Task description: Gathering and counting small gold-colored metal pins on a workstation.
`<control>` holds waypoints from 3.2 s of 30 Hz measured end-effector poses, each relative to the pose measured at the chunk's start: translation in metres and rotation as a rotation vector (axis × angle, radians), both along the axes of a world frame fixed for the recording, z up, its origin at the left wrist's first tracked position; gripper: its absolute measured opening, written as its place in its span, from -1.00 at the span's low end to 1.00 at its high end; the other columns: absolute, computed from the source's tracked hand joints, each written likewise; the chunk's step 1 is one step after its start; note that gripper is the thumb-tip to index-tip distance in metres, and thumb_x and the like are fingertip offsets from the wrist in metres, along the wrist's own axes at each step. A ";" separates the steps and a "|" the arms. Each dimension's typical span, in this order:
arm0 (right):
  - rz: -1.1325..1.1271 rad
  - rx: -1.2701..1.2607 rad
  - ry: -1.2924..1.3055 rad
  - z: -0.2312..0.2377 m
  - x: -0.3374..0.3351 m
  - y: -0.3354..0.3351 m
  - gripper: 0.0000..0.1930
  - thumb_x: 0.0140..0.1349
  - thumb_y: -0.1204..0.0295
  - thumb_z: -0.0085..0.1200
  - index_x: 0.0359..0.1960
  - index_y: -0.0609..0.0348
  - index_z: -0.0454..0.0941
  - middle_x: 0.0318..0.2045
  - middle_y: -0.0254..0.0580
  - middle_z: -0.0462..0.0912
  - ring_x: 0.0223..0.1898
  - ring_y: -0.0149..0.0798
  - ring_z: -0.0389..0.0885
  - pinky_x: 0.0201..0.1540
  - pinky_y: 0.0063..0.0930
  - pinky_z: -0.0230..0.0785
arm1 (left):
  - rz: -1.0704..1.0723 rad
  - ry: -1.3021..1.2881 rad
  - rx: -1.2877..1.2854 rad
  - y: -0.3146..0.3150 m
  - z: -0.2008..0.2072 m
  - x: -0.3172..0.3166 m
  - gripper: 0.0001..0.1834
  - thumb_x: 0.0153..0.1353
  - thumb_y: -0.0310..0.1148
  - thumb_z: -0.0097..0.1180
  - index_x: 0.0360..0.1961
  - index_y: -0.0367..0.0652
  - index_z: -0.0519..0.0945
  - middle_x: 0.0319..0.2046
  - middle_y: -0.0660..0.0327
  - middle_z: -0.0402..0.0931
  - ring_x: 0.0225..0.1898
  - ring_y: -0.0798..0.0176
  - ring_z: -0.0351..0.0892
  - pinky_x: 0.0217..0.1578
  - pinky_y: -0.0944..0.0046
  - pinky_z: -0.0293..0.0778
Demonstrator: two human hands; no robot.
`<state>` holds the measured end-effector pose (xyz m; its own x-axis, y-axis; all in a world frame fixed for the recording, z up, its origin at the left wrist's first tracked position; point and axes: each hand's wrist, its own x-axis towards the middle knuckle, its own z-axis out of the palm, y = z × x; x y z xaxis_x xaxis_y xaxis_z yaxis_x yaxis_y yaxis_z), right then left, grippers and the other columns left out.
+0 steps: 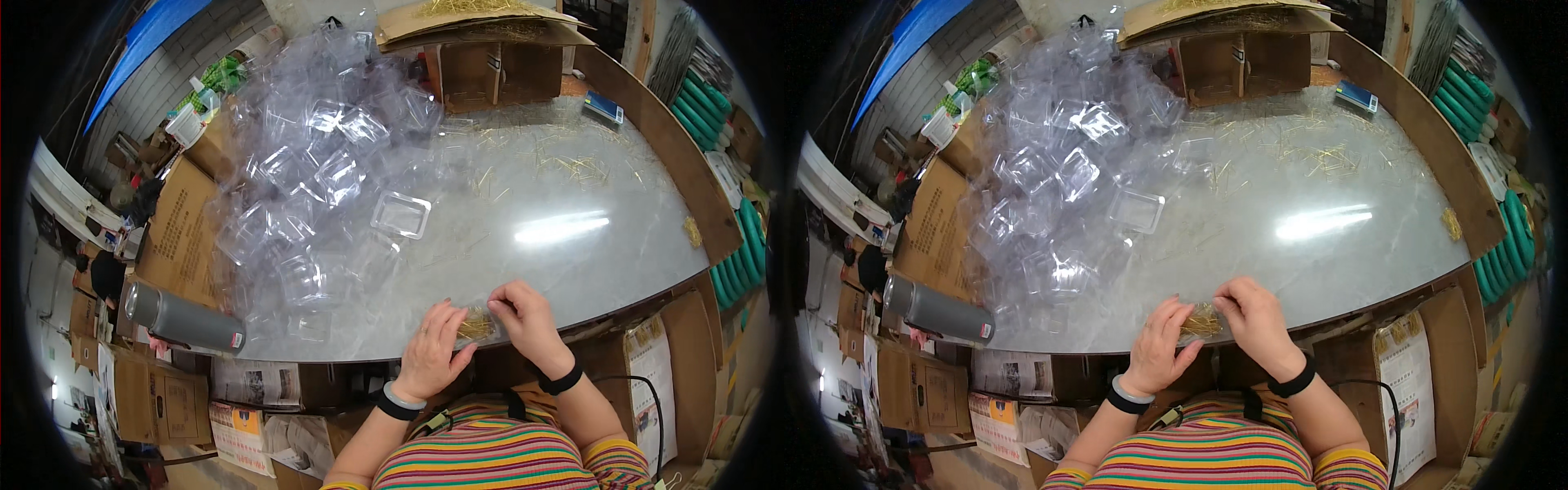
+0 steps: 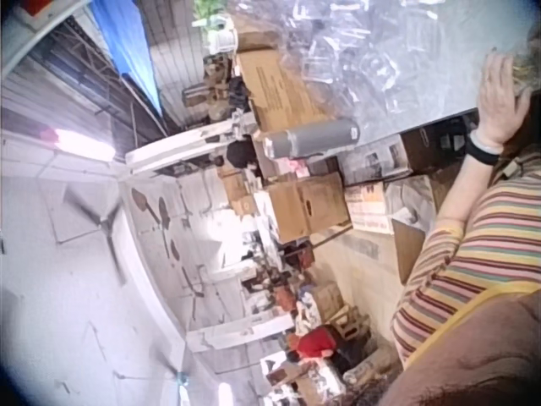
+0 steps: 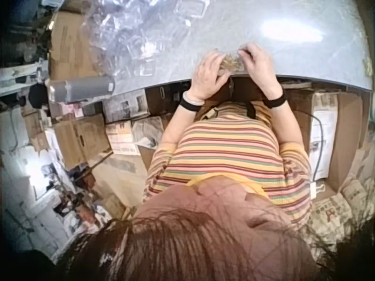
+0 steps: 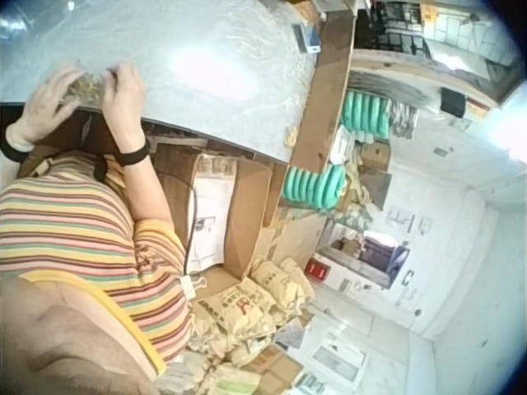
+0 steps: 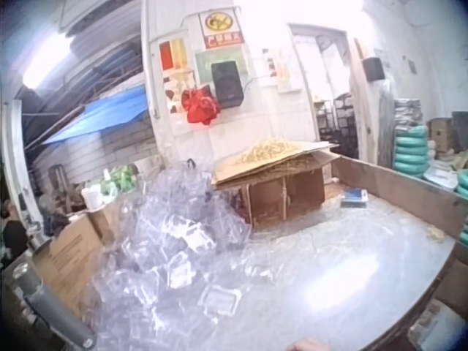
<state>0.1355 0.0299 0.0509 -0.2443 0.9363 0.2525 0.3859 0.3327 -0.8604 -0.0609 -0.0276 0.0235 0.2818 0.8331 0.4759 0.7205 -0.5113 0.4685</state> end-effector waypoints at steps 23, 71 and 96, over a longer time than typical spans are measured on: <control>0.159 0.446 -0.506 -0.015 -0.003 -0.042 -0.44 0.31 0.19 0.16 0.29 0.18 0.45 0.25 -0.07 0.52 0.34 0.05 0.37 0.40 0.13 0.07 | 0.032 -0.058 0.013 0.001 -0.007 -0.001 -0.41 0.08 -0.37 0.38 0.16 -0.23 0.49 0.11 -0.01 0.44 0.23 -0.18 0.41 0.18 -0.02 0.41; -0.146 -0.026 -0.739 -0.015 0.261 0.262 -0.18 0.36 -0.24 -0.12 0.49 0.01 0.16 0.49 0.25 0.07 0.50 0.31 -0.01 0.50 0.18 -0.18 | 0.275 0.271 0.186 0.001 -0.024 0.009 -0.59 0.31 -0.16 0.13 0.05 -0.20 0.66 -0.06 0.01 0.59 0.03 -0.19 0.57 0.06 -0.08 0.54; -0.314 0.082 -0.672 0.004 0.199 0.279 -0.46 0.42 0.08 -0.05 0.28 0.17 0.39 0.23 0.16 0.43 0.23 0.32 0.36 0.29 0.09 0.23 | 0.240 0.256 0.056 -0.003 -0.011 0.006 -0.52 0.20 -0.21 0.20 0.08 -0.30 0.62 -0.04 -0.08 0.57 0.03 -0.27 0.52 0.12 -0.16 0.50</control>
<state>0.3346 0.3088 0.0547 -0.0951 0.9720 0.2151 0.9075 0.1734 -0.3826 -0.0547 -0.0309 0.0123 0.1975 0.8645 0.4622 0.9136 -0.3333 0.2331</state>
